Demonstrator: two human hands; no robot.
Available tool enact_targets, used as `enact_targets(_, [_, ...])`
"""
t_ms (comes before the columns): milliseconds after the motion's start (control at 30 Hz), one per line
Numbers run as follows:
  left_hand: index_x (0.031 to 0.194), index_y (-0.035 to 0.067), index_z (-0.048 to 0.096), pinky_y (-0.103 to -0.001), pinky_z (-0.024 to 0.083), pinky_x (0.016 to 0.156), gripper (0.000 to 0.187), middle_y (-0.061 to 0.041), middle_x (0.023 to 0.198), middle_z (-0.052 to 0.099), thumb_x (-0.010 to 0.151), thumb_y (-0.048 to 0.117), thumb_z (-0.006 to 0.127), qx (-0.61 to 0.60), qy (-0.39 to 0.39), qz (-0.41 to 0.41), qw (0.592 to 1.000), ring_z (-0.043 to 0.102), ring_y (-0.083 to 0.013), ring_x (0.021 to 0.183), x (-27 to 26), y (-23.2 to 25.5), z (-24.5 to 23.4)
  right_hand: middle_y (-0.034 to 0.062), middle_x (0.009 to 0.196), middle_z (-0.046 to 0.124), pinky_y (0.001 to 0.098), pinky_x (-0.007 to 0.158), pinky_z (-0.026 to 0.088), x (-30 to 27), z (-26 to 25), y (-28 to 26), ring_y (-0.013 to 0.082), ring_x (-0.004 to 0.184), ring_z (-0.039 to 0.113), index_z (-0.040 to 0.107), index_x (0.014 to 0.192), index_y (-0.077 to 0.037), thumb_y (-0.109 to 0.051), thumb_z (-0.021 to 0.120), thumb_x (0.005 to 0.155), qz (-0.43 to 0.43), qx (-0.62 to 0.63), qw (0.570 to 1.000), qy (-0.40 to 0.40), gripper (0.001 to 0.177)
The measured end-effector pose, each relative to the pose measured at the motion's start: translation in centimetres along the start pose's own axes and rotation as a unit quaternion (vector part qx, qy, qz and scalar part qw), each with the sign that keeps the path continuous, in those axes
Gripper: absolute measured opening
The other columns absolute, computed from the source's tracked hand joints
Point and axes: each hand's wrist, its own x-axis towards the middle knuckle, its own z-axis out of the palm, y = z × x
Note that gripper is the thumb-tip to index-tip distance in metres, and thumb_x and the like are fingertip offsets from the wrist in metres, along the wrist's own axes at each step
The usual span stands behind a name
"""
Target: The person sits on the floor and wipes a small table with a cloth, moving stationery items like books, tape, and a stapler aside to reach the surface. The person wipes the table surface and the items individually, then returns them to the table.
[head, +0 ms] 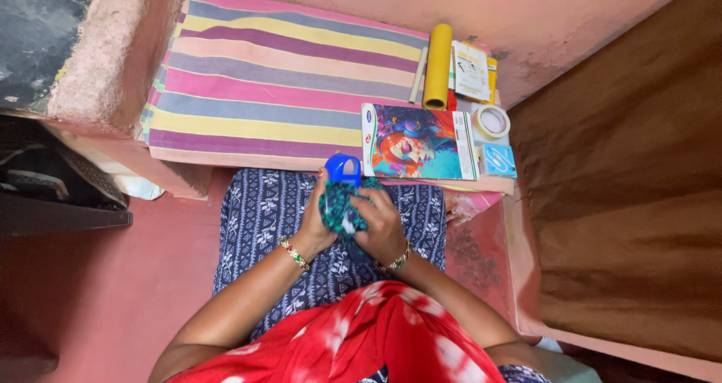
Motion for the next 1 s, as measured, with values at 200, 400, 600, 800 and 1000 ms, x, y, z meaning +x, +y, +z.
enact_targets(200, [0.127, 0.015, 0.062, -0.032, 0.056, 0.091, 0.045, -0.002, 0.112, 0.068, 0.105, 0.052, 0.046, -0.021, 0.028, 0.0, 0.999, 0.067, -0.013, 0.1, 0.3, -1.4, 0.5, 0.0195, 0.118, 0.065, 0.0449, 0.094, 0.054, 0.8, -0.5, 0.5, 0.0386, 0.107, 0.063, 0.069, 0.117, 0.0, -0.002, 0.074, 0.064, 0.017, -0.024, 0.999, 0.027, 0.053])
enact_targets(400, [0.137, 0.025, 0.061, -0.031, 0.055, 0.083, 0.049, -0.003, 0.112, 0.072, 0.102, 0.054, 0.043, 0.045, 0.049, -0.007, 0.998, 0.068, -0.0124, 0.092, 0.2, 1.4, 0.9, 0.0205, 0.119, 0.064, 0.0454, 0.092, 0.054, -1.3, -0.7, -0.2, 0.0388, 0.106, 0.062, 0.068, 0.117, -0.001, -0.001, 0.074, 0.059, -0.055, -0.001, 0.996, -0.068, 0.059])
enact_targets(600, [0.125, 0.01, 0.06, -0.033, 0.06, 0.087, 0.056, -0.004, 0.108, 0.074, 0.1, 0.056, 0.04, -0.018, 0.014, -0.067, 0.997, 0.072, -0.016, 0.094, 0.0, -0.4, 1.1, 0.0176, 0.117, 0.063, 0.0451, 0.093, 0.053, 0.6, -1.8, 1.3, 0.038, 0.109, 0.061, 0.068, 0.121, -0.005, -0.002, 0.078, 0.061, 0.018, -0.072, 0.997, 0.026, 0.061])
enact_targets(800, [0.134, 0.012, 0.059, -0.033, 0.055, 0.096, 0.038, 0.0, 0.117, 0.07, 0.106, 0.037, 0.054, 0.045, -0.032, -0.018, 0.998, 0.068, -0.0125, 0.106, 0.2, -1.6, -0.3, 0.016, 0.117, 0.062, 0.0448, 0.093, 0.052, 1.5, -2.7, 0.0, 0.0364, 0.107, 0.06, 0.069, 0.126, -0.008, -0.001, 0.079, 0.062, -0.006, -0.103, 0.994, 0.024, 0.065])
enact_targets(1000, [0.133, 0.011, 0.059, -0.032, 0.057, 0.092, 0.053, -0.002, 0.113, 0.073, 0.102, 0.051, 0.043, 0.024, 0.029, -0.079, 0.996, 0.07, -0.0132, 0.101, -0.3, -0.7, 1.0, 0.0161, 0.12, 0.064, 0.044, 0.094, 0.052, 1.4, -3.1, 0.4, 0.0369, 0.108, 0.061, 0.069, 0.125, -0.008, 0.0, 0.073, 0.06, 0.019, -0.106, 0.993, 0.043, 0.065])
